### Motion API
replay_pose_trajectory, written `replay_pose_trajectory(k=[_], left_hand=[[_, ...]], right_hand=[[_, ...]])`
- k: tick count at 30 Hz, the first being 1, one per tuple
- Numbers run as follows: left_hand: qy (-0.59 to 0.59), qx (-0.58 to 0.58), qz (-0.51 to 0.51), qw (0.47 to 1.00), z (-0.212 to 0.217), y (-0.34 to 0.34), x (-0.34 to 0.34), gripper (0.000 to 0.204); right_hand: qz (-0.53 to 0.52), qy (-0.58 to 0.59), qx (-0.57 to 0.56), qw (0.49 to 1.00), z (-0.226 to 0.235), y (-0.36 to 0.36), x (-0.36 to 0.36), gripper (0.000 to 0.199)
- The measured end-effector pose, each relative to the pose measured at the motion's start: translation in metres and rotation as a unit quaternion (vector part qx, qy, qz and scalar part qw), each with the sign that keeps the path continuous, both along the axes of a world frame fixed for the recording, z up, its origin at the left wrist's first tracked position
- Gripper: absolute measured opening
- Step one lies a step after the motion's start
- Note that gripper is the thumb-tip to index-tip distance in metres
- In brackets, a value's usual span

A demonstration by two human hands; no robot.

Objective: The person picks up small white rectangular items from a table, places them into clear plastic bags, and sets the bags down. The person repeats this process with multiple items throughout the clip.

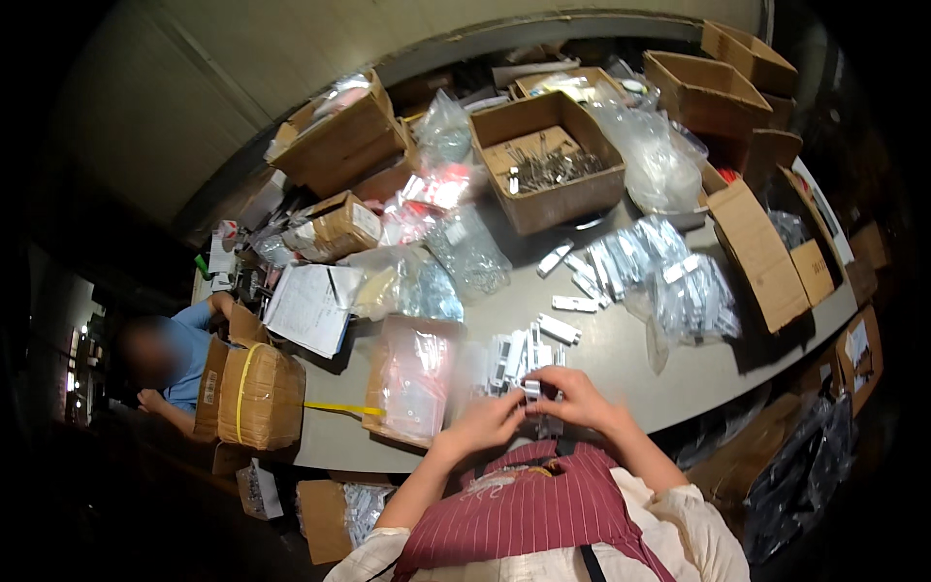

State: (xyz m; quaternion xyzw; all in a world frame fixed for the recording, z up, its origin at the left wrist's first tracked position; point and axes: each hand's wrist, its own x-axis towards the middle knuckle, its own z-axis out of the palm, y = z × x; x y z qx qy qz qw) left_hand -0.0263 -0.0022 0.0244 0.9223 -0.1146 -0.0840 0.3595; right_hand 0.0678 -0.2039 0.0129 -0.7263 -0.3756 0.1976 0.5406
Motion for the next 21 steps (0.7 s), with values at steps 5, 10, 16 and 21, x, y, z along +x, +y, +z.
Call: replay_pose_trajectory(k=[5,10,16,21], left_hand=[[-0.019,-0.078,-0.015,0.997,-0.011,-0.004,-0.003,0.018],[-0.007,-0.215,0.032,0.976,-0.006,-0.011,-0.015,0.018],[0.001,-0.274,0.097,0.957,-0.014,-0.006,-0.024,0.018],[0.067,-0.459,0.159,0.871,-0.032,-0.007,-0.029,0.015]], right_hand=[[-0.015,0.111,0.012,0.994,-0.012,-0.007,-0.004,0.045],[-0.011,0.186,0.011,0.982,-0.013,-0.007,-0.008,0.039],[0.018,0.207,0.062,0.976,-0.012,0.004,-0.010,0.038],[0.025,0.341,0.064,0.938,0.014,0.014,-0.010,0.037]])
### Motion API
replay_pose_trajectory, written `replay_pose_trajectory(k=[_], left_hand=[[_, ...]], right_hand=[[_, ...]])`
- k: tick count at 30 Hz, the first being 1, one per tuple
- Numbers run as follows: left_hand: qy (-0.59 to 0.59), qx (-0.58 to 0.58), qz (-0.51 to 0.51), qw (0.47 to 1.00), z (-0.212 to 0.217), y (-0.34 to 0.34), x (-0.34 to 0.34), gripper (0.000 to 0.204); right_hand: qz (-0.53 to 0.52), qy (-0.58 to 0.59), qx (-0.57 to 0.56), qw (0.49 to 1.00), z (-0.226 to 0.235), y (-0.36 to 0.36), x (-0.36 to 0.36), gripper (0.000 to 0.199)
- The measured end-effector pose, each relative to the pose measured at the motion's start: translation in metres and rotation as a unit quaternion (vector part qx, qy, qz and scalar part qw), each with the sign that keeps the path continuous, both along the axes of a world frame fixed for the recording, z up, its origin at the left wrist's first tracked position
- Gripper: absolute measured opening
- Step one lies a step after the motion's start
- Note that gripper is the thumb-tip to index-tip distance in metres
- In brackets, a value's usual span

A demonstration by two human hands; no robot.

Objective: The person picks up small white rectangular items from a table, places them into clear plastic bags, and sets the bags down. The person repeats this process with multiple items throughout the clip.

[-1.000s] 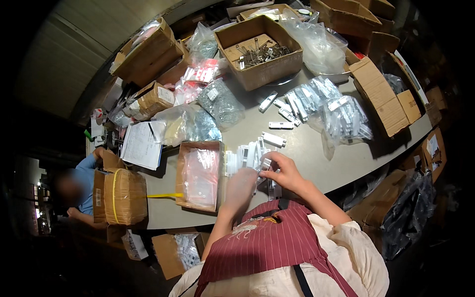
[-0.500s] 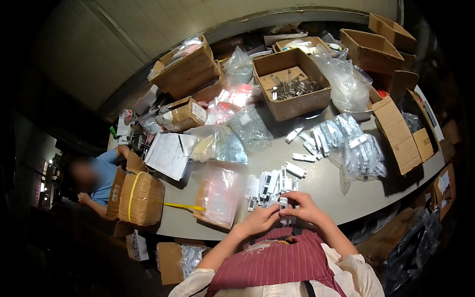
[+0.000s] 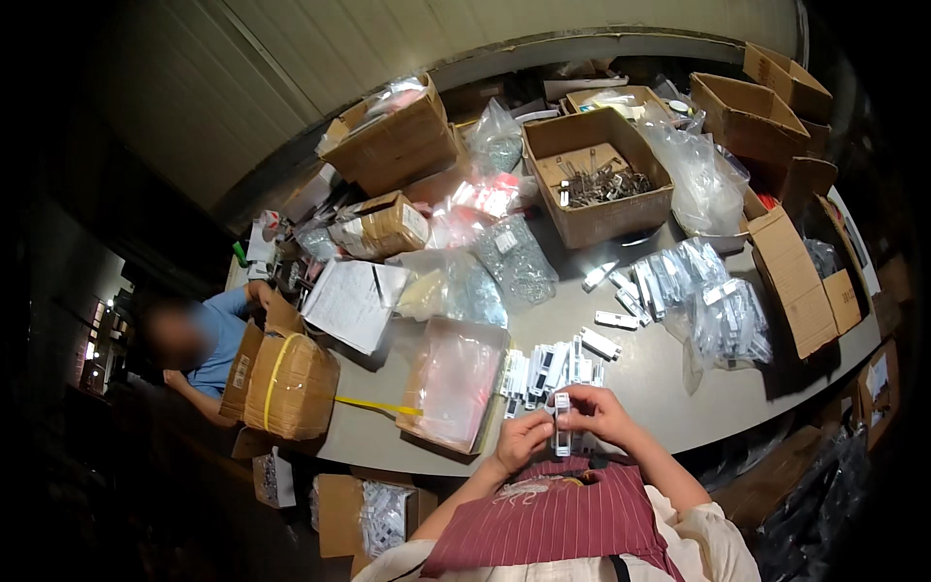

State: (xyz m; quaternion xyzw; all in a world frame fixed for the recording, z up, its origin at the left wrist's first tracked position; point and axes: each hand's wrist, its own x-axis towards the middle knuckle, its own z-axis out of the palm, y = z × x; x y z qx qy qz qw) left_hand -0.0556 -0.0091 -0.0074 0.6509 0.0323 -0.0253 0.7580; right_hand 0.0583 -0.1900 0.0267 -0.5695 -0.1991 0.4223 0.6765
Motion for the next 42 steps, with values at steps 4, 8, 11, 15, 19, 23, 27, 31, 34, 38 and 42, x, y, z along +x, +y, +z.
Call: replay_pose_trajectory(k=[4,8,11,15,19,23,27,31,34,38,42], left_hand=[[0.017,-0.114,0.111,0.987,0.009,-0.002,-0.004,0.012],[0.027,-0.515,0.096,0.852,0.000,0.033,-0.003,0.019],[0.015,-0.581,0.112,0.806,0.035,0.065,0.010,0.018],[0.048,-0.464,0.235,0.853,0.085,0.114,0.037,0.019],[-0.055,-0.377,0.304,0.873,0.096,0.216,0.074,0.019],[-0.064,-0.394,0.262,0.879,0.086,0.300,0.120,0.023],[0.096,-0.340,0.339,0.872,0.094,0.275,0.156,0.036],[0.096,-0.222,0.303,0.922,0.084,0.285,0.144,0.046],[0.009,-0.163,0.280,0.946,0.096,0.272,0.130,0.028],[-0.049,-0.103,0.330,0.937,0.126,0.219,0.092,0.021],[-0.091,-0.006,0.379,0.921,0.113,0.186,0.061,0.017]], right_hand=[[-0.045,0.044,0.029,0.998,0.011,-0.007,-0.002,0.035],[-0.152,0.114,0.046,0.981,-0.013,-0.010,0.009,0.032],[-0.260,0.135,0.047,0.955,-0.033,-0.010,0.018,0.031],[-0.274,0.116,0.050,0.953,-0.036,-0.007,0.023,0.034],[-0.258,0.147,0.025,0.955,-0.044,-0.008,0.020,0.028],[-0.249,0.214,0.016,0.945,-0.050,-0.010,0.016,0.018],[-0.260,0.160,0.014,0.952,-0.068,-0.014,0.008,0.017],[-0.220,0.136,0.003,0.966,-0.058,-0.011,0.003,0.021],[-0.137,0.063,-0.049,0.987,-0.079,-0.028,0.022,0.024],[-0.137,-0.205,-0.186,0.951,-0.082,-0.042,0.068,0.031],[-0.187,-0.496,-0.327,0.782,-0.055,-0.025,0.110,0.029]])
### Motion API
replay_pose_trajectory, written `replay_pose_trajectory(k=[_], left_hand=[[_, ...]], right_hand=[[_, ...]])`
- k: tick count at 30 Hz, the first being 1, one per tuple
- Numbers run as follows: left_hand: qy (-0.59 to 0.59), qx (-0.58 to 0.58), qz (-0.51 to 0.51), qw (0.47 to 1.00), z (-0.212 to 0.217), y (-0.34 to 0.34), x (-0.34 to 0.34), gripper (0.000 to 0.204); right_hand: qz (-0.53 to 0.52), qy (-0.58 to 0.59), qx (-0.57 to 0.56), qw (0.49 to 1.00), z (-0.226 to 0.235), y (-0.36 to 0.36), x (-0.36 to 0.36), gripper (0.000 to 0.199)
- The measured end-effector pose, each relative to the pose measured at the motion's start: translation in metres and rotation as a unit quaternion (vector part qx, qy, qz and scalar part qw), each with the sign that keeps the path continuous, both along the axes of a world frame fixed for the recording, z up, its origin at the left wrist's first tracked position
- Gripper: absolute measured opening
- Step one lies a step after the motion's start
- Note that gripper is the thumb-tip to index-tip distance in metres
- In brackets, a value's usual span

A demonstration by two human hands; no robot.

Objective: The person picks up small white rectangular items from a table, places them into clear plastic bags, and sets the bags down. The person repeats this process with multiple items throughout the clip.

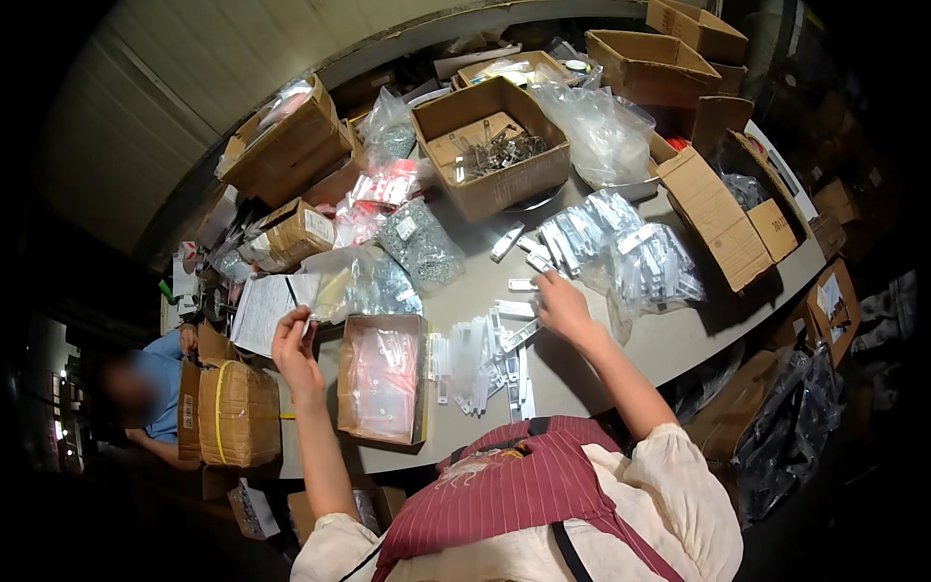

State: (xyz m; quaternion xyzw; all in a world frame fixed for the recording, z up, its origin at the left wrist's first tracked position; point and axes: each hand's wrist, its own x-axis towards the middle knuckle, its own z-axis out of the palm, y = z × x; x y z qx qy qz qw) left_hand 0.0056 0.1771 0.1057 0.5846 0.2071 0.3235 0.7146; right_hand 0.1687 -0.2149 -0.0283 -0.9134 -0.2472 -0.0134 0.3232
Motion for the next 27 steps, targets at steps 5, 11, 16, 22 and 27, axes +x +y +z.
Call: replay_pose_trajectory(k=[5,11,16,22,27], left_hand=[[-0.007,0.108,-0.061,0.992,-0.017,-0.067,-0.006,0.014],[0.058,0.177,-0.150,0.971,-0.047,-0.137,-0.015,0.015],[0.149,0.025,-0.283,0.947,-0.044,-0.185,-0.009,0.019],[0.216,0.146,-0.350,0.900,-0.033,-0.186,-0.009,0.029],[0.136,0.101,-0.362,0.917,-0.032,-0.195,-0.018,0.029]], right_hand=[[0.075,-0.145,-0.159,0.974,-0.024,0.013,0.045,0.023],[0.061,0.071,0.067,0.993,0.035,0.029,0.014,0.027],[0.227,0.257,0.170,0.924,0.087,0.029,-0.053,0.021],[0.255,0.424,0.197,0.846,0.093,0.005,-0.071,0.028],[0.215,0.605,0.253,0.723,0.087,-0.002,-0.079,0.031]])
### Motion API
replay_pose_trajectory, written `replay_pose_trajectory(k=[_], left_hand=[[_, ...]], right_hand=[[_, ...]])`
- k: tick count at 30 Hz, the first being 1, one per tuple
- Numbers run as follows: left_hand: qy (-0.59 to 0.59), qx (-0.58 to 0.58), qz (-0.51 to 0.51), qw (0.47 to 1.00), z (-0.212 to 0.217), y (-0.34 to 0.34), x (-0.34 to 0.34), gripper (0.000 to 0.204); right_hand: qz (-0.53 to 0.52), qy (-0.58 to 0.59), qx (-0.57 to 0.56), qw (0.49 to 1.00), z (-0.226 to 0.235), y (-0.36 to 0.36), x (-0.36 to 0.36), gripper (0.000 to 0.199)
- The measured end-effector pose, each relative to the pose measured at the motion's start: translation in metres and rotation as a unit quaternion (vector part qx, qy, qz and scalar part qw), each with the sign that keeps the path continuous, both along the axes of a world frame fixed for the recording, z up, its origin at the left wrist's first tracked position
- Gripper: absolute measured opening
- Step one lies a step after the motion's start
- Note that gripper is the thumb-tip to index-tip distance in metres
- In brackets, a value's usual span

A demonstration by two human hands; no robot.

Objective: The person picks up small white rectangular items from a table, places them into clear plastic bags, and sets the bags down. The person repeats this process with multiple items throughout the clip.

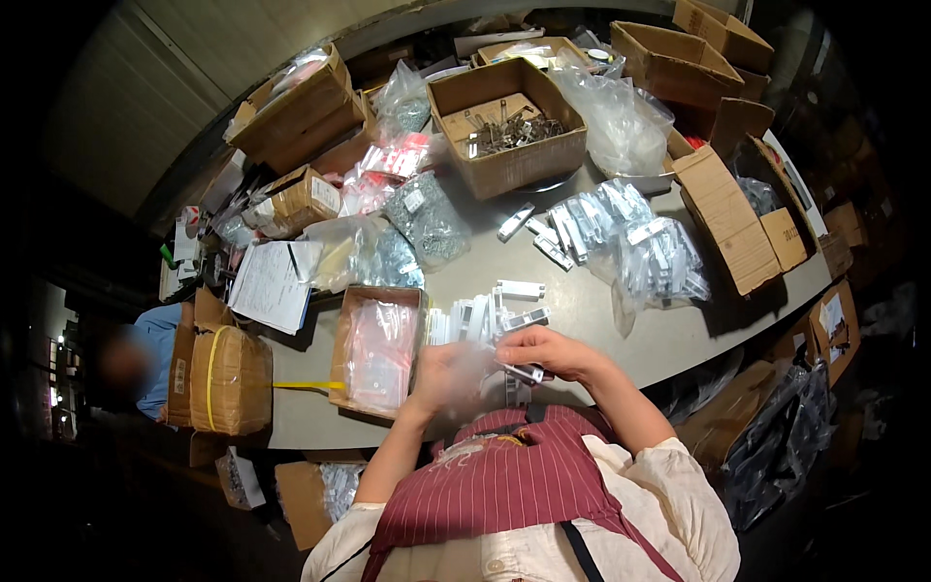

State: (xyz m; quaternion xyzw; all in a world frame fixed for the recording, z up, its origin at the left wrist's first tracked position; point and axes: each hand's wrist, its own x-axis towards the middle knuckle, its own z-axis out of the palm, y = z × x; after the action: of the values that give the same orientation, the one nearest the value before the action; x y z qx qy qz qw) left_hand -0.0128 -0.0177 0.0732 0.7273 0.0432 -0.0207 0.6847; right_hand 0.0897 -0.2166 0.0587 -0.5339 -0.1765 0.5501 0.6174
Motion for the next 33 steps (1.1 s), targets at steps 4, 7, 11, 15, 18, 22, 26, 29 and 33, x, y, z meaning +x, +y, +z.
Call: replay_pose_trajectory(k=[4,7,11,15,18,22,26,29,33], left_hand=[[-0.171,0.102,0.062,0.978,-0.002,-0.008,0.000,0.026],[-0.197,0.067,0.112,0.972,0.000,-0.012,0.000,0.024],[-0.186,0.008,0.132,0.974,0.013,-0.016,-0.007,0.024],[-0.063,-0.339,0.207,0.916,0.022,-0.015,-0.016,0.033],[-0.146,-0.766,0.072,0.622,0.020,0.034,-0.013,0.036],[-0.099,-0.549,0.136,0.819,0.021,0.048,-0.026,0.018],[0.145,-0.385,0.191,0.891,0.005,0.030,-0.022,0.011],[0.164,-0.356,0.107,0.914,-0.022,0.018,-0.020,0.015],[0.157,-0.198,0.027,0.967,-0.015,0.003,-0.015,0.029]], right_hand=[[-0.096,0.108,0.093,0.985,-0.018,0.006,-0.011,0.027],[-0.153,0.109,0.109,0.976,-0.028,0.016,-0.018,0.025],[-0.186,0.098,0.118,0.970,-0.023,0.026,-0.025,0.022],[-0.151,0.192,0.176,0.954,-0.019,0.030,-0.031,0.015],[-0.185,0.252,0.244,0.918,-0.009,0.022,-0.017,0.028],[-0.219,0.152,0.174,0.948,0.002,0.018,-0.017,0.031],[-0.256,0.034,0.116,0.959,0.007,0.026,-0.023,0.030],[-0.247,0.015,0.084,0.965,0.010,0.024,-0.025,0.029],[-0.228,-0.048,0.065,0.970,-0.006,0.022,-0.027,0.028]])
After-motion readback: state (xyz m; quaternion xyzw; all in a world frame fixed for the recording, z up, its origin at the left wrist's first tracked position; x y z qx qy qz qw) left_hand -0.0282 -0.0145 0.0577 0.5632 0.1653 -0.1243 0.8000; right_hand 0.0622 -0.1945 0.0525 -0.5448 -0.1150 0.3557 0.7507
